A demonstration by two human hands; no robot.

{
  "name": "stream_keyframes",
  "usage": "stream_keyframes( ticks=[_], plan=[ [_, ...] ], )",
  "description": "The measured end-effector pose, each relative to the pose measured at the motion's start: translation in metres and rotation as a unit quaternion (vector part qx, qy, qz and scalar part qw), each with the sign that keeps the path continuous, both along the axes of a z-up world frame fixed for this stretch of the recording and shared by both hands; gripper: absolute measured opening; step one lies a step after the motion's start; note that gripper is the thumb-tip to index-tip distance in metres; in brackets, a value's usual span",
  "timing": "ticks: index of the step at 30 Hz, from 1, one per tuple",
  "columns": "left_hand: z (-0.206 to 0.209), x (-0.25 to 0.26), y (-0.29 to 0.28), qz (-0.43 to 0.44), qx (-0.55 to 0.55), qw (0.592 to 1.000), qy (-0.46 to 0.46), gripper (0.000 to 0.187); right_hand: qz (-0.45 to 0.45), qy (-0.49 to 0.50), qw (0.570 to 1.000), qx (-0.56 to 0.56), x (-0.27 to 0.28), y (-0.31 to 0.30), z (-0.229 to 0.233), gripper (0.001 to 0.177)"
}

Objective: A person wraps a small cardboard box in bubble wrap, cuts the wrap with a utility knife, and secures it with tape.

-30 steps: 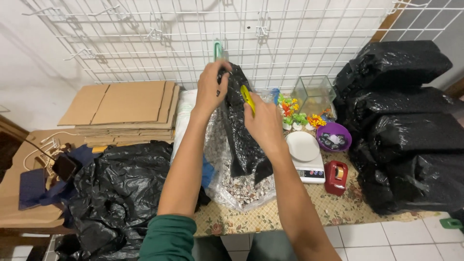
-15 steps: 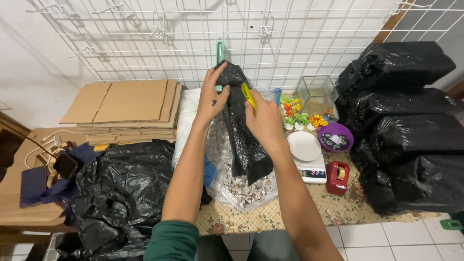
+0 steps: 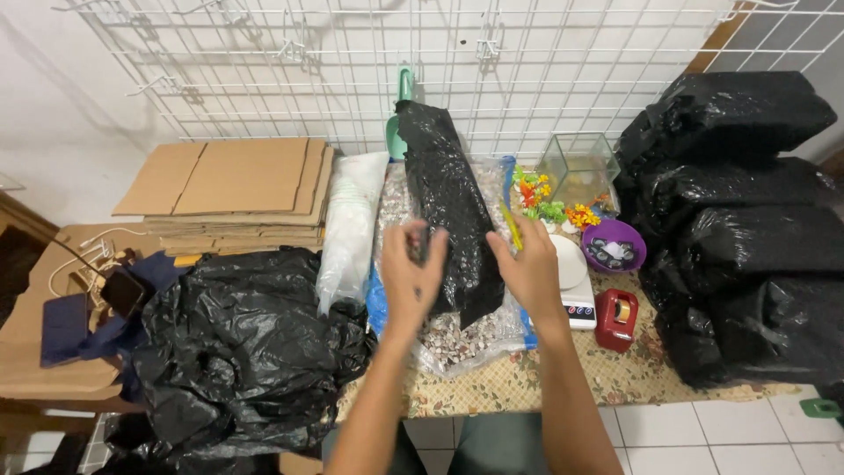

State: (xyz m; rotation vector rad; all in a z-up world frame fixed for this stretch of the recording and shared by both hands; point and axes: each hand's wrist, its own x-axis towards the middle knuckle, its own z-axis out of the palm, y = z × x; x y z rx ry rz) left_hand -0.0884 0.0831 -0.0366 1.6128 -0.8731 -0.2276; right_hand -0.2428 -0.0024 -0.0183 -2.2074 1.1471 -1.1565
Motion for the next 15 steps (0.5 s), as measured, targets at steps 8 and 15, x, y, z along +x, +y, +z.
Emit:
stream_keyframes(
  ticks=[8,15],
  plan=[
    [0.003,-0.044,0.021,-0.005,-0.002,0.999,-0.038,0.036,0.011,0.014,0.988,0.150,0.010,0.008,-0.017,0.048],
    [0.018,-0.041,0.036,0.037,-0.014,0.999,-0.031,0.012,0.014,-0.054,0.993,0.107,-0.003,0.036,0.003,0.037]
  ],
)
